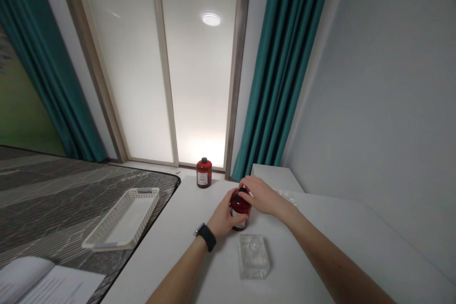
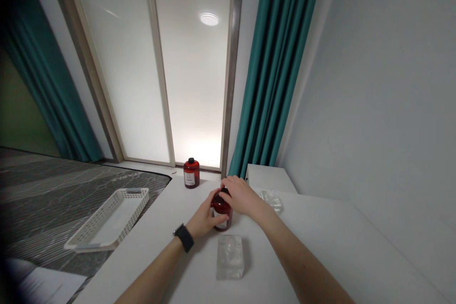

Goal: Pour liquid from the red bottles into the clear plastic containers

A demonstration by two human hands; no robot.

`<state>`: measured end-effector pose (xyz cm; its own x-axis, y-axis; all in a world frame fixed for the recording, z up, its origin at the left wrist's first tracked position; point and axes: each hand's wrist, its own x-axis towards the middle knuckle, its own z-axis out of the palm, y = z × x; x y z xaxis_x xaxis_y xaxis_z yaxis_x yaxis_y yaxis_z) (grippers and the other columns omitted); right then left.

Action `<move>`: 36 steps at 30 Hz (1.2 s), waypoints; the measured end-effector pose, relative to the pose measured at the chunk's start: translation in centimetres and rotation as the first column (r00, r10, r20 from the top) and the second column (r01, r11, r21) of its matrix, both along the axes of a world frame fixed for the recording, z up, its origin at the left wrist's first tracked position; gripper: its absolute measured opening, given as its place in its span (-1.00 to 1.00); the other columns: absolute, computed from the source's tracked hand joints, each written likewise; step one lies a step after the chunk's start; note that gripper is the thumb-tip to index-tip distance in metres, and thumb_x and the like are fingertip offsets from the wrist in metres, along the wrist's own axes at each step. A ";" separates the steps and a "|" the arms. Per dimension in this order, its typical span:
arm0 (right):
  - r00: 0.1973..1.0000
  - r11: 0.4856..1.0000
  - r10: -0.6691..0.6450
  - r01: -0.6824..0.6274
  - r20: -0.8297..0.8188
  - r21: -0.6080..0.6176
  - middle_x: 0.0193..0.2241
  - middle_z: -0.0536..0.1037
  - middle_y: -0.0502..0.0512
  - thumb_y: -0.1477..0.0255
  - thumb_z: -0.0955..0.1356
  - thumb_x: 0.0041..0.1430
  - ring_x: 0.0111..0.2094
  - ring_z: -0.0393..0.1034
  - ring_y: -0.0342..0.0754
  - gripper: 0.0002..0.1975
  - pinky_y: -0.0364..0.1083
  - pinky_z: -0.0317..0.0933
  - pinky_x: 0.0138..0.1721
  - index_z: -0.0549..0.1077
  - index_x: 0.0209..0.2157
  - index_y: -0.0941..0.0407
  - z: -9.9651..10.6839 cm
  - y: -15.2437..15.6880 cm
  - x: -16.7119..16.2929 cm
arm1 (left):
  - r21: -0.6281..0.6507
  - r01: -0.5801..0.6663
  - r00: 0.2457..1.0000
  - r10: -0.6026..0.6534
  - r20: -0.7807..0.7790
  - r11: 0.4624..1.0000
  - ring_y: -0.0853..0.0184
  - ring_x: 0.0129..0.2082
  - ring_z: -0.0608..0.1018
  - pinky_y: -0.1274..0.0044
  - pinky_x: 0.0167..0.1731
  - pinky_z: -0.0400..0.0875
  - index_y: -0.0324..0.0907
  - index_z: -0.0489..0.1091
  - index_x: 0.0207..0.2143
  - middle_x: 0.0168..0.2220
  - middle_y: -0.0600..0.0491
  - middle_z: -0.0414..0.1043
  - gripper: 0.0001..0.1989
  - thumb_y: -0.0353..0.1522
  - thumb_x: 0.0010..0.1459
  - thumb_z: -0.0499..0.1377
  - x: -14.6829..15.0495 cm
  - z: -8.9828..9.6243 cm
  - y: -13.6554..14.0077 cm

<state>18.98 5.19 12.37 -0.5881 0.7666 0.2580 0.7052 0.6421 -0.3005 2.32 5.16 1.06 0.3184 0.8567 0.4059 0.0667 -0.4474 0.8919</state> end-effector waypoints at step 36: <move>0.712 0.802 -0.568 0.592 -0.414 -0.082 -0.42 0.46 0.06 0.43 0.30 0.02 -0.35 0.41 0.04 -0.89 0.01 0.29 -0.25 0.38 -0.33 0.08 -16.3 -7.0 13.1 | 0.041 -0.078 0.973 0.085 -0.214 0.996 0.04 0.12 0.43 0.16 0.18 0.24 -0.17 0.13 0.18 0.13 -0.14 0.35 -0.29 -0.35 -0.01 0.32 -2.0 1.3 -1.3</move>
<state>32.04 -1.77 -3.91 0.1327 0.9004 0.4144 0.7682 0.1708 -0.6170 0.36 3.87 2.38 0.3314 0.8709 0.3630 0.2930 -0.4607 0.8378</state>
